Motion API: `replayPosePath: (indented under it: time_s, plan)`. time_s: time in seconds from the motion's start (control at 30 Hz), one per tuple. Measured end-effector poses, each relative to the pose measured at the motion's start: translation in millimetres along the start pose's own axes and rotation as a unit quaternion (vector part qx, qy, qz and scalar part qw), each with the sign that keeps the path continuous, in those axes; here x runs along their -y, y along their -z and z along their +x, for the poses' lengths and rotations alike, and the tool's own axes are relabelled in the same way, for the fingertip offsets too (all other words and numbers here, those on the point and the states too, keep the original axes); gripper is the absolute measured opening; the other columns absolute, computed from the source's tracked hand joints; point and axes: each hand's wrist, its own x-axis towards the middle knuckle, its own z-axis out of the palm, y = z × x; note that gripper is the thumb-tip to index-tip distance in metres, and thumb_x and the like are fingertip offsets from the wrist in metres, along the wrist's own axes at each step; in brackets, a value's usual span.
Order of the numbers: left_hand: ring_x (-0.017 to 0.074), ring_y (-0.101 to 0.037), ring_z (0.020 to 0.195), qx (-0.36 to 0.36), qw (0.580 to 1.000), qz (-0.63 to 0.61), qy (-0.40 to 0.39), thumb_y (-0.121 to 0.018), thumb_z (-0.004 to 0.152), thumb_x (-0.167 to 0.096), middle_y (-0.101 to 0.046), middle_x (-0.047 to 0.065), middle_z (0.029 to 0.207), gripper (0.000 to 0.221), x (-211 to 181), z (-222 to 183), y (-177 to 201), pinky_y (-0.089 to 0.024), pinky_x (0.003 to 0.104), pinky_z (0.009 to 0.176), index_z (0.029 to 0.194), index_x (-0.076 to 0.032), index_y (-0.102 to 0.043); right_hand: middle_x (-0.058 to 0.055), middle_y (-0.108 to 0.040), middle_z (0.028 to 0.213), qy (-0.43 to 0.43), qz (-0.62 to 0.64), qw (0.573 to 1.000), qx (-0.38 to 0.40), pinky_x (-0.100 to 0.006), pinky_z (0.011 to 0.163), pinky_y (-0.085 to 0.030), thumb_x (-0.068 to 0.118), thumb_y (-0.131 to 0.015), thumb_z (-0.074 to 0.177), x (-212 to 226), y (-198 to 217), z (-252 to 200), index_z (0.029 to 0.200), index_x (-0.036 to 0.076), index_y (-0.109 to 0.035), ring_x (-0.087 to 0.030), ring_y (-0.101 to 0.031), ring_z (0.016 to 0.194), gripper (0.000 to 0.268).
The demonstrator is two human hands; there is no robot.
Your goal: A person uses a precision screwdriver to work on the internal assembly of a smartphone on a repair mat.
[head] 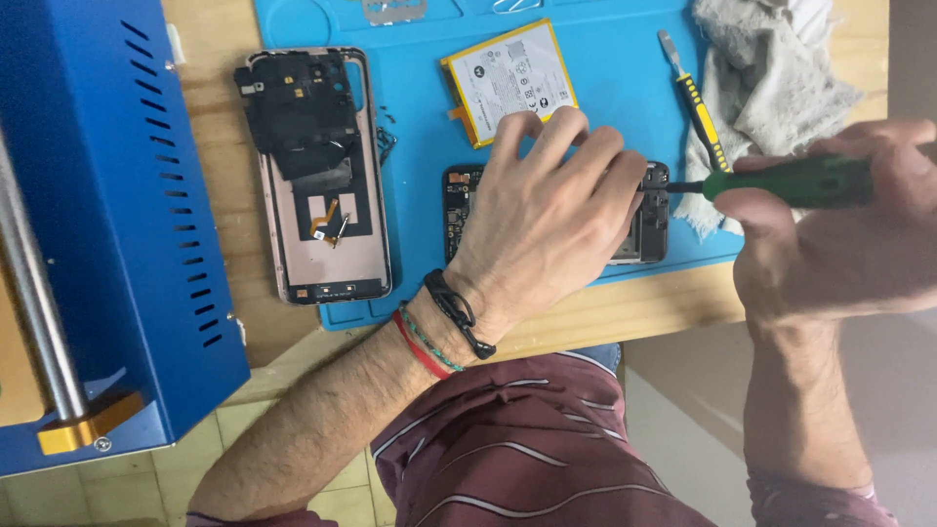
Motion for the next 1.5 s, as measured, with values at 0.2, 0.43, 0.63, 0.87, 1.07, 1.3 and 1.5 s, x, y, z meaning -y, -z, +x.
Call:
replayPosePath:
  time_s: [0.2, 0.43, 0.63, 0.87, 1.07, 1.3, 1.5]
  plan:
    - [0.0291, -0.054, 0.096, 0.026, 0.999, -0.023, -0.011, -0.066, 0.099, -0.005, -0.060, 0.004, 0.089, 0.008, -4, -3, -5, -0.043, 0.045, 0.084, 0.095, -0.010, -0.069, -0.040, -0.069, 0.106, 0.000, 0.071, 0.995, 0.073, -0.044, 0.091, -0.055, 0.011, -0.058, 0.122, 9, 2, 6, 0.134, -0.024, -0.045, -0.051, -0.078, 0.102, 0.039]
    - [0.0294, -0.055, 0.096, 0.015, 1.000, -0.009, -0.005, -0.066, 0.098, -0.002, -0.059, 0.005, 0.090, 0.011, 0, -4, -8, -0.044, 0.045, 0.083, 0.093, -0.010, -0.070, -0.047, -0.059, 0.135, 0.083, 0.011, 0.993, 0.082, -0.050, 0.088, -0.048, 0.029, -0.041, 0.128, 19, -5, 21, 0.127, -0.035, -0.055, -0.059, -0.077, 0.105, 0.066]
    - [0.0282, -0.053, 0.095, 0.012, 1.000, -0.005, -0.012, -0.067, 0.099, -0.003, -0.056, 0.004, 0.089, 0.010, -1, -4, -9, -0.044, 0.045, 0.083, 0.093, -0.010, -0.069, -0.023, -0.042, 0.129, -0.036, 0.044, 0.998, 0.001, -0.048, 0.080, -0.055, 0.000, -0.089, 0.109, -10, 3, -4, 0.127, -0.012, -0.046, -0.048, -0.074, 0.090, 0.048]
    - [0.0283, -0.054, 0.097, 0.011, 1.000, -0.017, -0.009, -0.067, 0.101, -0.004, -0.061, 0.004, 0.091, 0.009, -1, -5, -7, -0.045, 0.045, 0.086, 0.094, -0.010, -0.070, -0.036, -0.051, 0.127, -0.011, 0.038, 0.998, 0.043, -0.049, 0.083, -0.056, 0.001, -0.060, 0.123, -1, 1, 1, 0.128, -0.023, -0.046, -0.056, -0.079, 0.101, 0.029]
    - [0.0289, -0.055, 0.097, 0.019, 1.000, -0.014, -0.013, -0.066, 0.099, -0.003, -0.060, 0.004, 0.091, 0.008, -2, -4, -6, -0.044, 0.045, 0.085, 0.096, -0.009, -0.071, -0.043, -0.053, 0.133, 0.040, 0.046, 0.996, 0.071, -0.056, 0.096, -0.057, 0.011, -0.062, 0.119, 3, 2, 9, 0.151, -0.002, -0.036, -0.058, -0.079, 0.106, 0.044]
    - [0.0299, -0.057, 0.100, 0.033, 0.998, -0.044, -0.028, -0.062, 0.101, -0.002, -0.062, 0.005, 0.099, 0.008, -4, 3, 3, -0.043, 0.047, 0.085, 0.102, -0.006, -0.069, -0.041, -0.060, 0.110, 0.109, 0.069, 0.991, 0.036, -0.051, 0.080, -0.061, -0.028, -0.090, 0.111, -7, -1, -1, 0.167, 0.026, -0.036, -0.047, -0.074, 0.091, 0.094]
    - [0.0279, -0.060, 0.109, 0.084, 0.995, -0.040, -0.029, -0.074, 0.089, 0.002, -0.066, 0.003, 0.112, 0.021, -2, 4, 4, -0.044, 0.049, 0.091, 0.108, -0.008, -0.072, -0.031, -0.052, 0.118, 0.011, 0.072, 0.986, -0.149, -0.047, 0.052, -0.050, 0.021, -0.060, 0.120, 4, -9, 11, 0.111, -0.019, -0.048, -0.058, -0.078, 0.080, 0.042]
